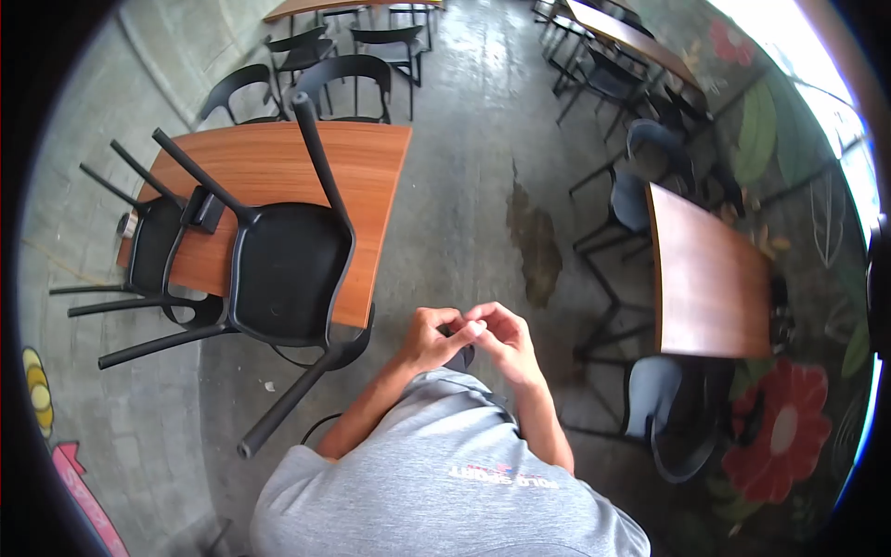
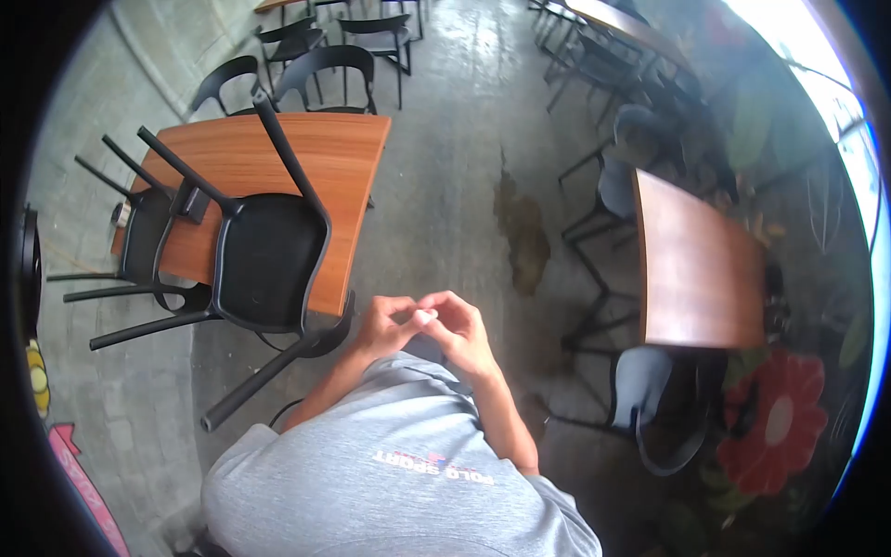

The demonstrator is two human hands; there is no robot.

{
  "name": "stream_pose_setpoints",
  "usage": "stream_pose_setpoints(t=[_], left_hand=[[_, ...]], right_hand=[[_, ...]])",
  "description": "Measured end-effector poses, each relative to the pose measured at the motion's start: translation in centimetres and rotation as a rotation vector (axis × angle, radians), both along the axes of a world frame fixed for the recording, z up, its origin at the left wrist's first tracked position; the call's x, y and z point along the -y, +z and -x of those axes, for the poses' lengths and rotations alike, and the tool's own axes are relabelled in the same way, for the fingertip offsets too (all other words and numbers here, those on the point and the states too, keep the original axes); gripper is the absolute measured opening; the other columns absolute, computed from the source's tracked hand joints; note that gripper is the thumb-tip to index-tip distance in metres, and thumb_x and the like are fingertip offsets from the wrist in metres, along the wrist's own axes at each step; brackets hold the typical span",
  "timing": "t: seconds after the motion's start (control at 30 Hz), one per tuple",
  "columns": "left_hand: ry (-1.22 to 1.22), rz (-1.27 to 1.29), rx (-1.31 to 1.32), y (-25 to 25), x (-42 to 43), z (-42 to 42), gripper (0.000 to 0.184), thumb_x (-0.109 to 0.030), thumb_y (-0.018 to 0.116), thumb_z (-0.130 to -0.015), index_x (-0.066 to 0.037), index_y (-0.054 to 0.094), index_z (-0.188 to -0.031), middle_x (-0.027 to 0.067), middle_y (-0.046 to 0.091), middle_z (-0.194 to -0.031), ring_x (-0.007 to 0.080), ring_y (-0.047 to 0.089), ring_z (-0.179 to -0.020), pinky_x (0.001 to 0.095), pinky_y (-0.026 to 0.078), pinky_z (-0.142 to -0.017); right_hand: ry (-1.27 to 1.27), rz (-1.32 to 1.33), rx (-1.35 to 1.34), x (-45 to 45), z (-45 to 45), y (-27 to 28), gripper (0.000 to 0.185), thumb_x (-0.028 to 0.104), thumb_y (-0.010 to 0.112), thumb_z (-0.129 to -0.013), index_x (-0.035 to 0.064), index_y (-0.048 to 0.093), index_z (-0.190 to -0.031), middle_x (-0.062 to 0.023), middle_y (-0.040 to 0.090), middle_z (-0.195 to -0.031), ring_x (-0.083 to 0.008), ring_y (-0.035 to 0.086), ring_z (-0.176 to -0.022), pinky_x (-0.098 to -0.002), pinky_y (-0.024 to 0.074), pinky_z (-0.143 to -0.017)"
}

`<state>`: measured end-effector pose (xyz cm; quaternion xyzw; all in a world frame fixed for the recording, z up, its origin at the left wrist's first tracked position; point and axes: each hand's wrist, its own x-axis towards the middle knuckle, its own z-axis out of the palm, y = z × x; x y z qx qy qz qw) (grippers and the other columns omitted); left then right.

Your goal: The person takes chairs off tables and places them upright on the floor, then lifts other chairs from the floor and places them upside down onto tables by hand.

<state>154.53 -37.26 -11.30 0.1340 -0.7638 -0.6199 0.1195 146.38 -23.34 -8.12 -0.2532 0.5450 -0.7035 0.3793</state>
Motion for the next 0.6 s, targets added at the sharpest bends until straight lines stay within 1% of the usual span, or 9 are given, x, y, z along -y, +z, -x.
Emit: stream_pose_setpoints(t=[0.07,0.1,0.13,0.2,0.27,0.33,0.4,0.47,0.6], left_hand=[[0.019,-0.022,-0.053,1.3,1.4,4.7,0.031,-0.031,0.068,-0.083,-0.001,0.069,-0.077,0.0071,0.067,-0.067,0.0092,0.062,-0.067,0.0263,0.047,-0.062],[0.071,0.033,-0.118,1.6,2.4,7.2,0.031,-0.029,0.065,-0.086,-0.002,0.066,-0.071,0.0062,0.065,-0.063,0.0088,0.060,-0.061,0.0262,0.044,-0.057],[0.114,0.033,-0.125,1.9,3.3,9.4,0.031,-0.029,0.065,-0.086,-0.002,0.066,-0.071,0.0062,0.065,-0.063,0.0088,0.060,-0.061,0.0262,0.044,-0.057],[0.181,-0.027,-0.213,2.7,5.9,13.4,0.033,-0.030,0.065,-0.086,-0.003,0.064,-0.068,0.0070,0.064,-0.060,0.0123,0.061,-0.055,0.0280,0.045,-0.053],[0.300,0.067,-0.170,4.0,8.0,16.0,0.034,-0.032,0.063,-0.088,-0.004,0.064,-0.068,0.0057,0.065,-0.060,0.0108,0.061,-0.056,0.0271,0.045,-0.053],[0.306,-0.023,-0.237,4.2,9.7,17.8,0.035,-0.032,0.062,-0.089,-0.004,0.064,-0.068,0.0044,0.066,-0.061,0.0080,0.061,-0.057,0.0244,0.045,-0.057],[0.338,-0.072,-0.196,4.2,11.4,18.8,0.035,-0.032,0.062,-0.089,-0.004,0.064,-0.068,0.0044,0.066,-0.061,0.0080,0.061,-0.058,0.0238,0.045,-0.059],[0.421,-0.110,-0.182,3.8,12.8,21.0,0.035,-0.031,0.063,-0.089,-0.003,0.063,-0.067,0.0043,0.065,-0.060,0.0075,0.061,-0.059,0.0233,0.045,-0.059],[0.456,-0.178,-0.256,3.1,16.2,26.9,0.028,-0.021,0.061,-0.090,-0.003,0.061,-0.068,0.0027,0.064,-0.064,0.0081,0.060,-0.064,0.0248,0.047,-0.063]], right_hand=[[-0.096,-0.129,0.133,0.6,4.5,0.6,0.017,0.017,0.066,-0.087,0.0021,0.061,-0.094,-0.0018,0.062,-0.084,-0.0086,0.057,-0.076,-0.0245,0.0477,-0.069],[-0.094,-0.124,0.086,0.5,7.0,0.3,0.016,0.016,0.065,-0.087,0.0018,0.061,-0.094,-0.0022,0.062,-0.083,-0.0091,0.057,-0.075,-0.0246,0.0473,-0.069],[-0.093,-0.123,0.045,-0.1,9.3,-0.1,0.015,0.015,0.064,-0.088,0.0015,0.061,-0.094,-0.0027,0.062,-0.082,-0.0095,0.057,-0.073,-0.0246,0.0470,-0.068],[-0.116,-0.208,0.058,-0.4,14.6,-1.1,0.013,0.013,0.063,-0.088,0.0016,0.061,-0.093,-0.0033,0.062,-0.080,-0.0098,0.057,-0.072,-0.0249,0.0469,-0.067],[-0.120,-0.254,-0.026,0.2,19.6,-1.3,0.012,0.012,0.063,-0.088,0.0016,0.061,-0.093,-0.0032,0.062,-0.079,-0.0101,0.058,-0.071,-0.0256,0.0477,-0.065],[-0.170,-0.276,-0.049,1.9,24.1,-1.1,0.014,0.015,0.062,-0.089,0.0014,0.061,-0.094,-0.0029,0.062,-0.079,-0.0093,0.056,-0.068,-0.0235,0.0462,-0.064],[-0.190,-0.251,-0.036,4.6,28.3,-1.6,0.017,0.019,0.060,-0.091,0.0022,0.061,-0.093,-0.0023,0.061,-0.077,-0.0089,0.055,-0.065,-0.0220,0.0456,-0.064],[-0.156,-0.186,-0.053,8.7,32.3,-1.7,0.020,0.023,0.059,-0.092,0.0037,0.059,-0.091,-0.0009,0.058,-0.077,-0.0072,0.053,-0.067,-0.0212,0.0439,-0.063],[0.063,0.084,-0.010,17.7,37.4,-0.2,0.023,0.026,0.060,-0.091,0.0027,0.058,-0.092,-0.0029,0.058,-0.077,-0.0115,0.054,-0.069,-0.0246,0.0441,-0.065]])
